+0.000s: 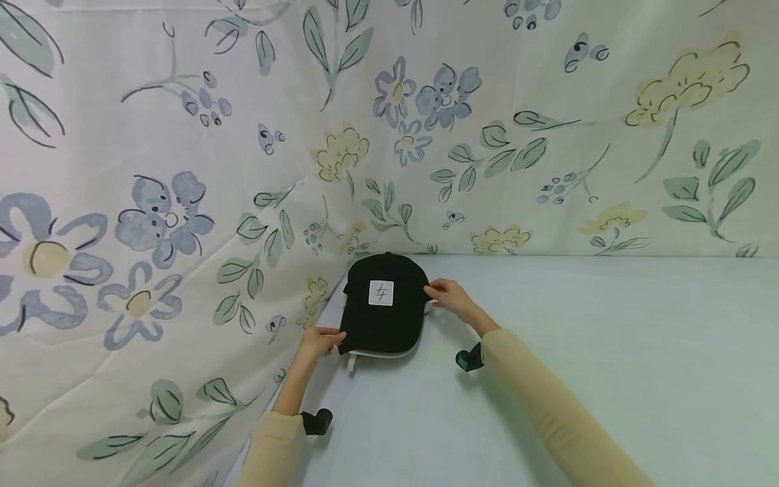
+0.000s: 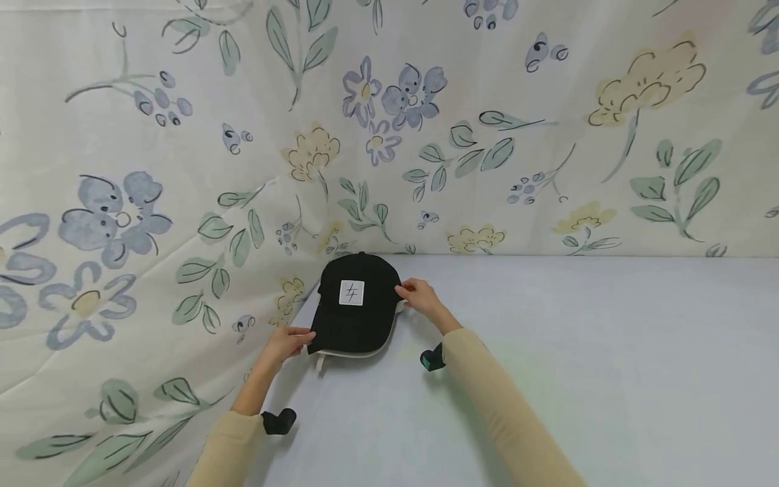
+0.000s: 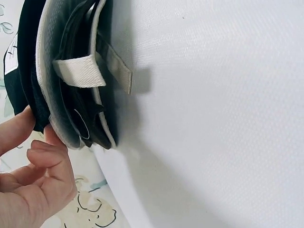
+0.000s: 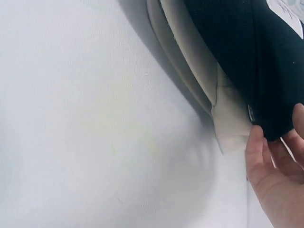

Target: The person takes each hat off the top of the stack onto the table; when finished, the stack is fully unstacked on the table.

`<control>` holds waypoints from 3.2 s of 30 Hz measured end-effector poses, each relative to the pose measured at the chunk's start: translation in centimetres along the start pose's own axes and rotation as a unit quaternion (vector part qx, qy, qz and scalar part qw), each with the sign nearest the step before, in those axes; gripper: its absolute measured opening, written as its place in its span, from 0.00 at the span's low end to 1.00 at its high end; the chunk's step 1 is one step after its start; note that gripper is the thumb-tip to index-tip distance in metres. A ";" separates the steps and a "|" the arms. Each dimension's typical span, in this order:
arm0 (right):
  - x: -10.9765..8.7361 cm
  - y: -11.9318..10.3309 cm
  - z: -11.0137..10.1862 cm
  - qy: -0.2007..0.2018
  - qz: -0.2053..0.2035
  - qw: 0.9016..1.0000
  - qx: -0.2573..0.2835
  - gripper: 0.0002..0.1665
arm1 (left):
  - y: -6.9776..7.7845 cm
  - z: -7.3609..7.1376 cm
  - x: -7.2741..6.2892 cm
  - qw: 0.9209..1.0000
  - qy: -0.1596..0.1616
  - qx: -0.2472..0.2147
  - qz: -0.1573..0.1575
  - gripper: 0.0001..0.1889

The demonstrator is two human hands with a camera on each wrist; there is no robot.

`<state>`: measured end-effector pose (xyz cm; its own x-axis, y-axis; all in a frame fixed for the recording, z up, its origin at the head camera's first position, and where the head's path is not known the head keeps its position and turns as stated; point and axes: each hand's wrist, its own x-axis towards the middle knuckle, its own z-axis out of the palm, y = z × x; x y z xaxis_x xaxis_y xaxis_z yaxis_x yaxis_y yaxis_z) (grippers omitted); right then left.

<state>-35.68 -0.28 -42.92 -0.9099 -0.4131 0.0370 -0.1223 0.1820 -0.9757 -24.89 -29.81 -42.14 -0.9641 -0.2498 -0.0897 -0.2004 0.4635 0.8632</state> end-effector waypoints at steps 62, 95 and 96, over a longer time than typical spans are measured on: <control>-9.6 -2.0 -17.0 0.171 -0.045 0.984 -0.023 0.27 | 13.0 13.5 -3.9 0.979 -0.154 -0.111 0.080 0.17; -22.3 -0.2 -32.5 0.237 0.041 0.956 -0.170 0.40 | 21.6 29.8 -9.1 0.959 -0.226 -0.160 0.051 0.11; -22.6 0.0 -32.9 0.242 0.043 0.954 -0.171 0.38 | 21.9 30.4 -9.3 0.960 -0.222 -0.163 0.047 0.11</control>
<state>-28.12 38.41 -36.65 -0.9887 0.0616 0.1363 -0.0861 0.5111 -0.8552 -25.60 8.45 -37.51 -0.9688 0.2016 -0.1443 -0.1133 0.1574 0.9810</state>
